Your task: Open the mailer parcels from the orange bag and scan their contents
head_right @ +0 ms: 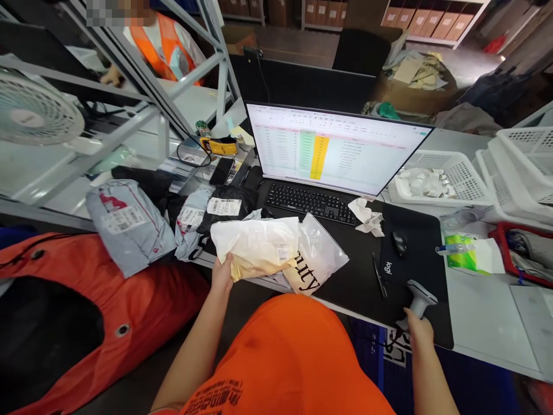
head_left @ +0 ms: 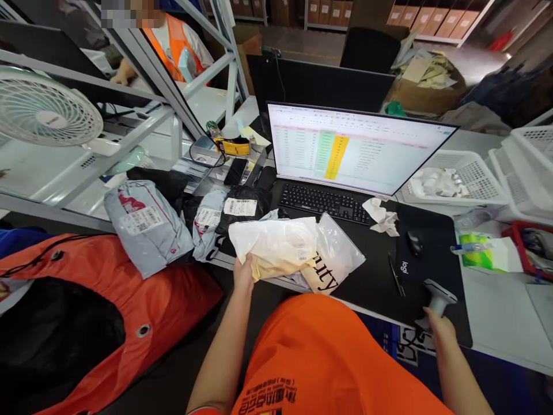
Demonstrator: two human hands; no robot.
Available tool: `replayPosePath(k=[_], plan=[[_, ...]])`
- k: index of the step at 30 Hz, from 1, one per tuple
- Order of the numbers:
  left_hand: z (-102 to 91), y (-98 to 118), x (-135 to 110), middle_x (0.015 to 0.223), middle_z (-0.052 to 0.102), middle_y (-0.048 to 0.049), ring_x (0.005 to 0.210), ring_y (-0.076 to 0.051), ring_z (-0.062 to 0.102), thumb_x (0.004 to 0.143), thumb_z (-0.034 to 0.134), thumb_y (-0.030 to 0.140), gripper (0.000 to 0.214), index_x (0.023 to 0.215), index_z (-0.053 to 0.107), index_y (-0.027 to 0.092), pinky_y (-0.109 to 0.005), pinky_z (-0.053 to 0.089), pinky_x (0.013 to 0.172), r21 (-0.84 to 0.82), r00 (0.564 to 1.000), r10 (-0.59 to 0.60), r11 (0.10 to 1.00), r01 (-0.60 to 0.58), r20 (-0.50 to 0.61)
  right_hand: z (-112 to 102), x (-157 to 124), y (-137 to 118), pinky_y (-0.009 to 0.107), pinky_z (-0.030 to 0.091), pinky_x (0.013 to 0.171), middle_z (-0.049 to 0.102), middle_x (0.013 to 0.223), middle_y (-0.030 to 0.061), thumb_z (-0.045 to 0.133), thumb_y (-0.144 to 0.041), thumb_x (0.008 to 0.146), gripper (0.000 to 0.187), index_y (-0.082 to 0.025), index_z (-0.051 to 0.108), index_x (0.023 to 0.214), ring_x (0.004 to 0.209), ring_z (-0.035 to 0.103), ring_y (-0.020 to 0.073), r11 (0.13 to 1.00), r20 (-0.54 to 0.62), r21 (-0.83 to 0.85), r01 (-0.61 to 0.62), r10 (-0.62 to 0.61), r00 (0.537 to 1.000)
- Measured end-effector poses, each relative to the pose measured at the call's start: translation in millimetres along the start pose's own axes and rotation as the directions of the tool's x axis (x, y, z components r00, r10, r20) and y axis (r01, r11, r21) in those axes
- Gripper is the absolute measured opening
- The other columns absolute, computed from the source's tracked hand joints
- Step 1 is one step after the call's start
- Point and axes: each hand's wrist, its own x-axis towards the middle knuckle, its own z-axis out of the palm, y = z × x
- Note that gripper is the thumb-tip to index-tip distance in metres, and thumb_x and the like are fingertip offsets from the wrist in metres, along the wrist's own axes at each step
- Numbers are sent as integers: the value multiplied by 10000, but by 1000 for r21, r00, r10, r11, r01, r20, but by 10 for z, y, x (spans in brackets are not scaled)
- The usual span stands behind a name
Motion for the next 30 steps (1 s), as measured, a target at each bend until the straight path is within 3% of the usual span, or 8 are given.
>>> replayPosePath(k=[3, 7, 11, 13, 17, 20, 25, 30], plan=[[19, -2, 6, 993, 733, -96, 859, -190, 723, 860, 684, 236, 209, 1048, 637, 158, -422, 564, 917, -39, 999, -12, 999, 11, -30, -26, 66, -102, 344, 416, 348, 503, 530, 68, 771, -314, 660, 286, -208, 515, 731, 472, 555, 281, 996, 34, 11, -85, 84, 996], [38, -13, -6, 946, 728, -74, 878, -190, 717, 837, 720, 257, 238, 1042, 655, 156, -418, 552, 938, -83, 998, -20, 996, 15, -53, 5, 5, -365, 253, 489, 451, 577, 610, 42, 608, -180, 687, 155, -198, 484, 777, 502, 570, 165, 977, 201, 204, -56, 15, 980], [52, -8, -71, 1035, 724, -80, 929, -185, 714, 845, 710, 230, 280, 1112, 653, 170, -429, 527, 987, -132, 998, -15, 991, 6, -69, 96, -522, -717, 218, 445, 442, 618, 655, 21, 689, -251, 643, 301, -184, 523, 885, 468, 504, 114, 944, 360, 327, 35, -158, 919], [62, 11, -114, 1076, 719, -91, 938, -182, 714, 858, 689, 206, 289, 1141, 643, 170, -441, 515, 1007, -155, 997, -15, 988, 3, -76, 197, -994, -939, 222, 396, 405, 603, 623, 8, 785, -326, 588, 404, -175, 549, 878, 447, 485, 120, 938, 470, 329, 112, -266, 842], [62, 90, -176, 1107, 716, -110, 939, -186, 716, 867, 675, 190, 283, 1145, 633, 164, -457, 516, 1008, -193, 996, -17, 981, 0, -84, 462, -1920, -1412, 224, 354, 415, 549, 572, -28, 703, -416, 669, 420, -166, 570, 978, 436, 453, 119, 868, 715, 257, 425, -466, 520], [43, 155, -199, 1125, 715, -109, 950, -188, 716, 863, 691, 215, 304, 1158, 631, 177, -452, 522, 1003, -224, 997, -10, 975, -9, -81, 613, -2263, -1644, 233, 368, 458, 558, 601, -13, 650, -421, 681, 365, -155, 583, 922, 477, 466, 122, 804, 757, 215, 555, -496, 426], [30, 205, -238, 1127, 715, -114, 934, -197, 724, 847, 710, 225, 326, 1162, 639, 178, -462, 530, 991, -268, 997, -17, 964, -2, -72, 709, -2346, -1765, 237, 377, 476, 537, 591, -23, 581, -402, 681, 376, -159, 592, 969, 492, 473, 131, 770, 790, 235, 594, -507, 344], [34, 193, -279, 1125, 714, -120, 918, -202, 728, 862, 674, 193, 287, 1146, 638, 176, -469, 539, 977, -269, 996, -31, 963, 9, -79, 707, -2345, -1751, 243, 365, 428, 524, 566, -31, 604, -448, 680, 400, -164, 568, 959, 443, 471, 135, 796, 795, 204, 570, -475, 379]])
